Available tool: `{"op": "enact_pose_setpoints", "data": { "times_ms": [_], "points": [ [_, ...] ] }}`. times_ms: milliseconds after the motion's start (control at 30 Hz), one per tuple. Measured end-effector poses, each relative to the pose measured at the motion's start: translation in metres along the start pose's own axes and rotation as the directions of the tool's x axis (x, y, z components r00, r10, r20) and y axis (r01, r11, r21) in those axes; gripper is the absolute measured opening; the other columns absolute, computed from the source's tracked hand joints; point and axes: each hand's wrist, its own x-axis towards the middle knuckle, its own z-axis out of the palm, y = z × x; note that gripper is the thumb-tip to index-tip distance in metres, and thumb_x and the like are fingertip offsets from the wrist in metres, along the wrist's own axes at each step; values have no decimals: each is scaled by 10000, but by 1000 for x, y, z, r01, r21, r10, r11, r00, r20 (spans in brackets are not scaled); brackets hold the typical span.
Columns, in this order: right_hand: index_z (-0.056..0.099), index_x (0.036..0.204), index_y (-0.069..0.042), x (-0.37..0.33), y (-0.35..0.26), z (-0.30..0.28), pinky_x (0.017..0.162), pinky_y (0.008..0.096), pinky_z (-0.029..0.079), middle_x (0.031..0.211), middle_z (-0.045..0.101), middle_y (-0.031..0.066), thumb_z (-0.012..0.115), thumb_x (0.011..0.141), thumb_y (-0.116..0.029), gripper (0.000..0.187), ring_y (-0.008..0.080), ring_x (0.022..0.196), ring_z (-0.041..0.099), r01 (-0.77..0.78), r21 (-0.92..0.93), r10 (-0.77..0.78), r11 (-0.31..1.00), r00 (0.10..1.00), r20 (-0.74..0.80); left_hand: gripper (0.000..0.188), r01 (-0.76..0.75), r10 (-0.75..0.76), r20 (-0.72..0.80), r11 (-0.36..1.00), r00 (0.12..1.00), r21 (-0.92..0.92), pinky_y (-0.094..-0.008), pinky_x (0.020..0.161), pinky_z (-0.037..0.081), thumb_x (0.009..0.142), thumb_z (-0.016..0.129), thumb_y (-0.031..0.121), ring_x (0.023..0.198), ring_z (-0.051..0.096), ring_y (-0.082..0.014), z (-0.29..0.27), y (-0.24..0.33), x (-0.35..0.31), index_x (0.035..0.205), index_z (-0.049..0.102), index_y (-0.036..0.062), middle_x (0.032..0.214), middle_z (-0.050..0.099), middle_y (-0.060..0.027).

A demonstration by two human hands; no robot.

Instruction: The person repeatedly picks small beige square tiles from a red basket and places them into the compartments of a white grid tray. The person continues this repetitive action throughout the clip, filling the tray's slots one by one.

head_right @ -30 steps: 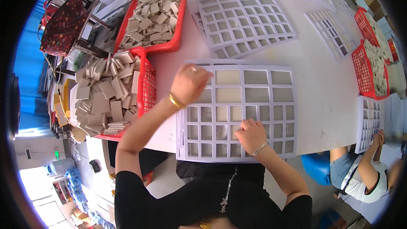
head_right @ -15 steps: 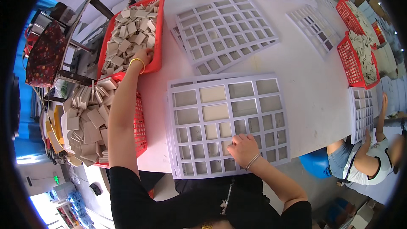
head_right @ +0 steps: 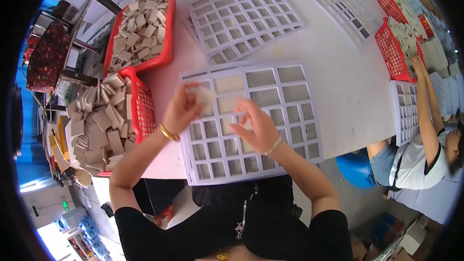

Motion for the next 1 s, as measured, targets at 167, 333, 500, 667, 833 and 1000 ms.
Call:
{"op": "enact_pose_setpoints", "data": {
  "times_ms": [167,333,500,667,833,1000],
  "points": [
    [628,942,-7,-6,-4,8,598,219,466,816,629,32,688,809,-44,151,64,688,566,-53,128,31,990,985,169,484,91,-85,57,991,995,-103,-221,537,474,849,602,-36,639,617,-119,54,-8,-73,1264,366,41,927,596,-73],
    [632,910,-59,-29,36,15,606,278,477,765,625,47,689,794,-77,131,150,670,593,-56,-103,80,993,965,251,463,-7,39,-277,993,960,117,-227,639,499,833,600,-28,805,616,-117,52,-51,-109,1249,407,37,1135,571,-105],
    [629,862,-94,-40,60,32,651,346,464,754,616,43,701,756,-104,129,220,707,585,94,-238,-24,967,959,282,302,166,-103,-454,981,885,100,-236,690,493,821,605,-3,817,590,-113,51,-77,-146,1111,530,28,1143,569,-86],
    [640,836,-126,-36,42,38,761,368,419,906,569,16,697,727,-112,124,211,869,557,348,-582,-250,735,937,244,333,162,68,-544,918,836,363,-329,739,481,762,627,7,920,577,-233,52,-80,-155,1086,545,14,1110,573,-137],
    [668,904,-150,-48,43,37,800,391,396,970,538,31,671,748,-148,156,230,941,534,351,-656,-109,669,918,380,345,216,75,-530,858,845,465,-418,901,416,767,618,39,1009,550,-323,42,-93,-154,1104,549,17,1079,589,-159],
    [605,1112,-109,-51,43,7,845,444,405,1064,556,105,623,791,-154,324,307,1008,529,201,-588,-154,784,980,129,376,241,-9,-509,887,861,393,-402,875,437,777,623,55,998,560,-316,41,-90,-148,1140,537,10,1067,601,-157]
  ]
}}
